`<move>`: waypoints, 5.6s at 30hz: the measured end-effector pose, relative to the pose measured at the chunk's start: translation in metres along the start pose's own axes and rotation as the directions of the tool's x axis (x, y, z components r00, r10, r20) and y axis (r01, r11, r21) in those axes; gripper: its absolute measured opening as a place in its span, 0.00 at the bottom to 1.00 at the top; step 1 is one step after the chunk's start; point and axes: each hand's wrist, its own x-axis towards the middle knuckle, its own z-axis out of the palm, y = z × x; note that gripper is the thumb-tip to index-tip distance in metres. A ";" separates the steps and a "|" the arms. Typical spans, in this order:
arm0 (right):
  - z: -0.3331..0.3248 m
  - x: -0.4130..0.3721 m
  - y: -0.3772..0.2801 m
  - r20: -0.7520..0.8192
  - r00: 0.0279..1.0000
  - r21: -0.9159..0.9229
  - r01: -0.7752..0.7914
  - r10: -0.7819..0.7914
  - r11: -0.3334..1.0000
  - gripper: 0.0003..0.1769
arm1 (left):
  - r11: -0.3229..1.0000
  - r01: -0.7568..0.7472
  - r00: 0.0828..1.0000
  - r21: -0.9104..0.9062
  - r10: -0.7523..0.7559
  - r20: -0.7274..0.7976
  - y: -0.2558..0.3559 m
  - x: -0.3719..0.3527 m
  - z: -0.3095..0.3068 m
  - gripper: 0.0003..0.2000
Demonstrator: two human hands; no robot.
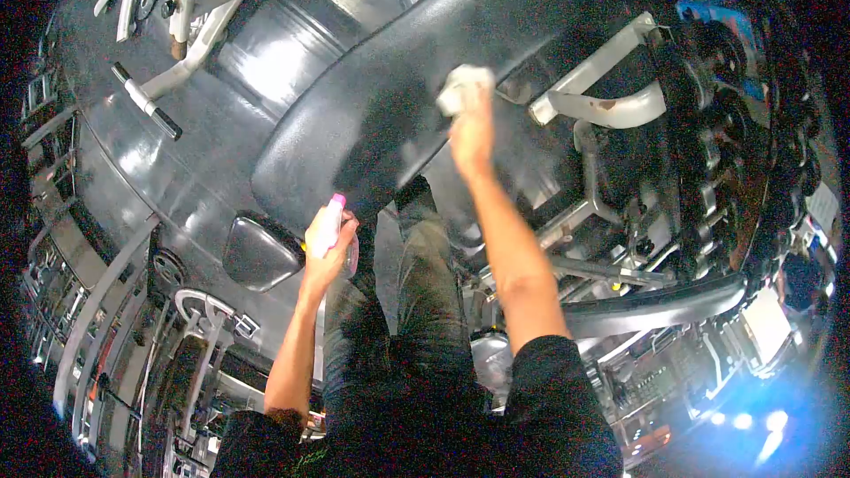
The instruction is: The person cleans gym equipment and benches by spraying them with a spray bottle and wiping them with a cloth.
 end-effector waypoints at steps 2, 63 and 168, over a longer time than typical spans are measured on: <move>0.028 -0.076 -0.023 0.216 0.972 0.547 -0.203 0.097 0.812 0.24 | 1.000 -0.011 1.000 -0.018 0.011 -0.004 0.002 -0.003 -0.001 0.04; 0.126 -0.336 -0.139 0.190 0.901 0.047 -0.405 0.390 0.913 0.30 | 0.988 -0.157 0.987 0.000 0.157 0.044 -0.065 -0.053 -0.110 0.14; -0.068 0.130 0.038 0.672 0.319 0.046 0.883 -0.668 0.467 0.26 | 0.995 -0.096 0.995 0.002 0.096 0.027 0.123 0.154 0.082 0.07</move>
